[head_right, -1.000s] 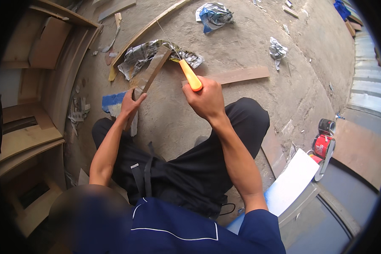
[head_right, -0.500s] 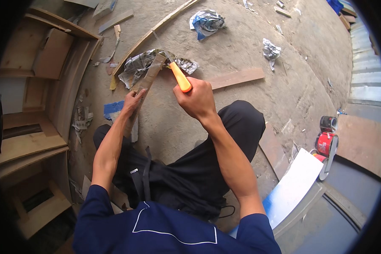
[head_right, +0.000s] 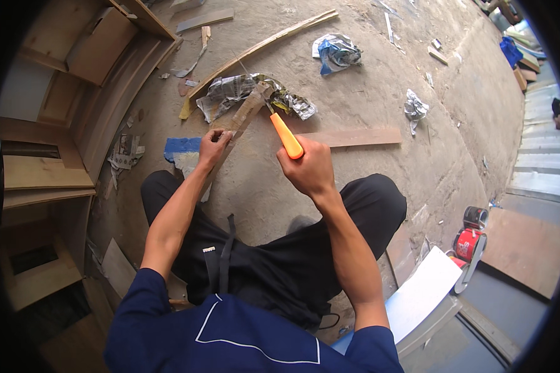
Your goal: The person sits on the floor and uses a hand saw to cut a small piece of wood. They hold the wood steady with one hand and saw with the other, producing sawdust as they work.
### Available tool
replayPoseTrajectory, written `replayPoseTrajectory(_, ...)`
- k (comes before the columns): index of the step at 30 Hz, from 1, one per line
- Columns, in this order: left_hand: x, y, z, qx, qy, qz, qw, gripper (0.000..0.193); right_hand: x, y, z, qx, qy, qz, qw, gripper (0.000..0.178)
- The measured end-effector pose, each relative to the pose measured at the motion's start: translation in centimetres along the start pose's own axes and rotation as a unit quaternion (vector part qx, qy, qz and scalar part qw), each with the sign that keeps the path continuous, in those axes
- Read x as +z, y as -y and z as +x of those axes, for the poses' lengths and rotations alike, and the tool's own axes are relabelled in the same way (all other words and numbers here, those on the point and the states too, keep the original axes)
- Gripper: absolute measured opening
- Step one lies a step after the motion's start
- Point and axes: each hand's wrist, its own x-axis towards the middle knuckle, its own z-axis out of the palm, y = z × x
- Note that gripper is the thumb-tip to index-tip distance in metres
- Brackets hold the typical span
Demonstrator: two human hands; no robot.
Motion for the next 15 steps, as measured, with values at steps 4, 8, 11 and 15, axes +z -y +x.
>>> replayPoseTrajectory(4, -0.9, 0.0, 0.5, -0.047, 0.061, -0.071, 0.995, 0.034, 0.1, -0.6, -0.2, -0.008, -0.01, -0.005, 1.0, 0.017)
replayPoseTrajectory(8, -0.5, -0.9, 0.3, -0.026, 0.018, 0.005, 0.999, 0.033, 0.1, -0.9, 0.0, 0.005, 0.005, -0.015, 1.0, 0.017)
replayPoseTrajectory(11, 0.0, -0.3, 0.2, 0.04, -0.041, 0.038, 0.998, 0.036, 0.5, -0.9, 0.1, 0.005, 0.008, -0.023, 1.0, 0.016)
replayPoseTrajectory(15, -0.4, 0.9, 0.5, -0.022, -0.095, 0.05, 0.994, 0.049, 1.2, -0.8, 0.4, -0.003, 0.015, -0.018, 1.0, 0.015)
